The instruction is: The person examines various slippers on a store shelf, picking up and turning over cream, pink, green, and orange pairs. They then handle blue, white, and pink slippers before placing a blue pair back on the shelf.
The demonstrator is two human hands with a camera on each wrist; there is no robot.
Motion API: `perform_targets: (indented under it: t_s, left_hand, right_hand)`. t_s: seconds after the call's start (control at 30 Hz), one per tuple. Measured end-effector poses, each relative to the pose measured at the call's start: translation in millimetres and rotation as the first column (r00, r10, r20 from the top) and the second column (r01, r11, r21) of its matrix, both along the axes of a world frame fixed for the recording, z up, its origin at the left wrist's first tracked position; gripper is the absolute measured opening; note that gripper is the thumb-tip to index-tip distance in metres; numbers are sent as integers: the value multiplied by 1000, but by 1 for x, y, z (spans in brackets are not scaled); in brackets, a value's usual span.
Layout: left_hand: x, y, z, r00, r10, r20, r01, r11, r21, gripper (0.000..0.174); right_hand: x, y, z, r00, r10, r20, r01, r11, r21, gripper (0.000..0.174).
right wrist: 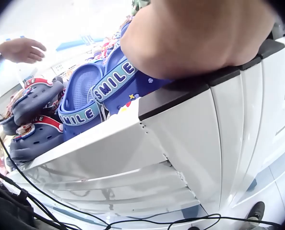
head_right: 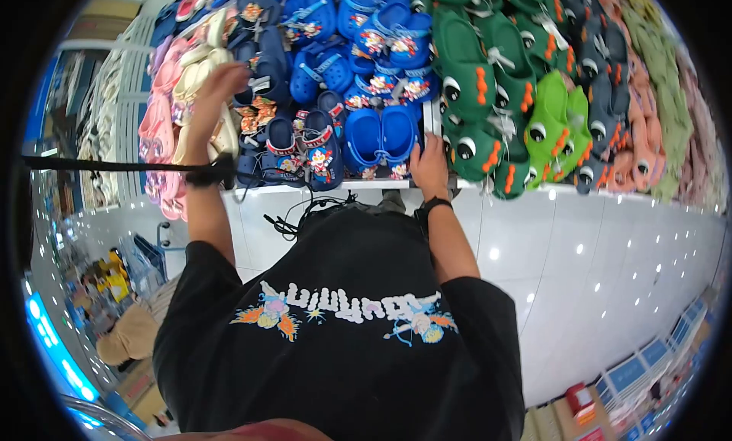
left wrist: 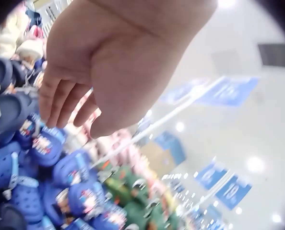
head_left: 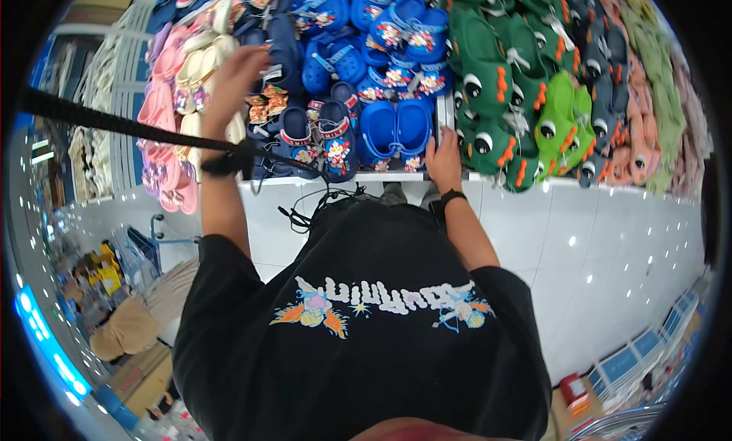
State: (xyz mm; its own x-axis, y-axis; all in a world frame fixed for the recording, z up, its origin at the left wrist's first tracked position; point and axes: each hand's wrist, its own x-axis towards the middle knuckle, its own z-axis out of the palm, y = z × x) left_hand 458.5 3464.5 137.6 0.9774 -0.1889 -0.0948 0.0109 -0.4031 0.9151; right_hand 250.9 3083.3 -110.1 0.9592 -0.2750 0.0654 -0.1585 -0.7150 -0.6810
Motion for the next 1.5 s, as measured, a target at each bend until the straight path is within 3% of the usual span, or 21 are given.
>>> perform_targets:
  t_s: [0.03,0.07,0.13,0.2,0.23,0.3,0.33,0.4,0.47,0.57,0.7,0.77,0.8,0.87,1.13,1.27,1.33,1.5]
  left_hand:
    - [25,-12,-34,997,-51,-52,64,954,293,34]
    - [36,-28,-60,979,-199,51,162,897,411,36]
    - [70,-51,-128,913,-392,111,276,796,539,42]
    - [89,-65,-182,881,-468,66,298,658,691,40]
    - [94,-75,-190,887,-456,72,288,669,685,40]
    - [101,-92,-203,901,-389,-194,339,350,873,50]
    - [103,-97,-206,903,-383,-193,337,358,871,50]
    - [106,-103,-216,890,-415,-191,296,204,933,45]
    - [108,-106,-228,910,-389,-141,236,208,949,43]
    - [115,-102,-239,913,-371,-167,223,114,968,35]
    - [109,-111,-218,914,-354,-199,239,74,968,30]
    - [111,-114,-200,906,-326,-270,327,133,936,46]
    - [113,-113,-194,904,-327,-274,331,131,934,46]
    - [121,-108,-181,899,-278,-339,416,294,861,58]
    - [129,-92,-186,870,-328,-369,482,408,775,59]
    - [125,-107,-190,871,-278,-405,488,402,775,64]
    - [121,-117,-190,888,-235,-394,455,339,824,66]
    - [121,-124,-198,924,-157,-349,383,344,858,58]
  right_hand:
    - [0,1,1,1000,0,-11,-1,1000,-14,41]
    - [1,1,1,1000,-6,-25,5,1000,-31,40]
    - [1,1,4,1000,-7,-29,6,999,-33,39]
    - [2,1,4,1000,-1,-6,0,1000,-29,38]
    - [3,2,5,1000,1,-12,-1,999,-35,37]
    - [3,2,6,1000,2,-22,-2,999,-40,38]
    - [3,2,5,1000,-1,-25,0,999,-44,38]
    - [5,2,3,999,2,-38,-4,999,-41,38]
    - [3,1,2,999,-4,-53,2,999,-33,39]
    - [4,3,3,997,-14,-74,11,999,-37,39]
    - [4,0,3,999,0,-47,-1,1000,-21,40]
    - [3,1,3,999,4,-40,-5,1000,-25,39]
    - [3,1,4,999,3,-54,-4,1000,-20,38]
    - [4,1,4,998,1,-70,-2,1000,-12,38]
    - [5,1,4,998,10,-58,-12,999,-42,37]
    - [4,1,4,999,14,-51,-16,999,-51,36]
    - [5,2,5,998,14,-55,-17,999,-50,35]
    - [6,2,6,998,13,-66,-17,998,-62,34]
